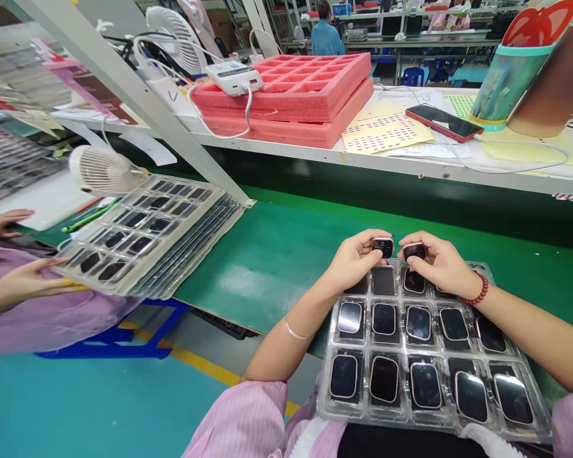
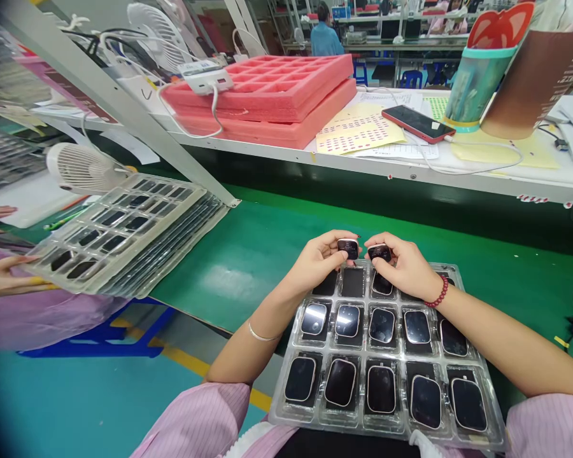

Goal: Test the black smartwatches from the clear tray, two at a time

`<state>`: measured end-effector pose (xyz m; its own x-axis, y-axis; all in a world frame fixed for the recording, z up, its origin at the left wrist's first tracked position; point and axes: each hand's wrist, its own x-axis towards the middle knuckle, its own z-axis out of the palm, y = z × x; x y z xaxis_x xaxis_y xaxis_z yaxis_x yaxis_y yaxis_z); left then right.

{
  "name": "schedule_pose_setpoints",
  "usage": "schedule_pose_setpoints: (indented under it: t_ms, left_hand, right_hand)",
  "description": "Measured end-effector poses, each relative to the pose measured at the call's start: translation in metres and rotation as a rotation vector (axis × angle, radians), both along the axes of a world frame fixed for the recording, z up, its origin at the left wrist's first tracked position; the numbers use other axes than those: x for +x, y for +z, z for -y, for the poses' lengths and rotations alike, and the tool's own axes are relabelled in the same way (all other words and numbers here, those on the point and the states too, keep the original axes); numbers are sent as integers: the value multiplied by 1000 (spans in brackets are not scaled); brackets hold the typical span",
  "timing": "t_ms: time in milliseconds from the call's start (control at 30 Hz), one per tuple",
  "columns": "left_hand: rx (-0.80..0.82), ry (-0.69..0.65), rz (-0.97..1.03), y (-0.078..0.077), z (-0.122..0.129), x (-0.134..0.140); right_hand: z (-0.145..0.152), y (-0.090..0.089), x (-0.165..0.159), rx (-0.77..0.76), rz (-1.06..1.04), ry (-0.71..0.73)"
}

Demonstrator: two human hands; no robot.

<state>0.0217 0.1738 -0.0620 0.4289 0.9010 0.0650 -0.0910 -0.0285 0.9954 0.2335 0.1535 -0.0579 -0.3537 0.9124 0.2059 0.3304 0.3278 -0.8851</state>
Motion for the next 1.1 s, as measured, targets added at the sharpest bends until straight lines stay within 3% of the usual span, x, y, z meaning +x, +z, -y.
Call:
schedule_pose_setpoints:
  t_ms: [300,1100]
  left_hand:
    - [23,12,-7,-2,1,-1]
    - [-7,-5,40,-2,-1,-1]
  right_hand:
    - [0,0,0,-110,-87,46]
    - [2,1,1,-12,5,48]
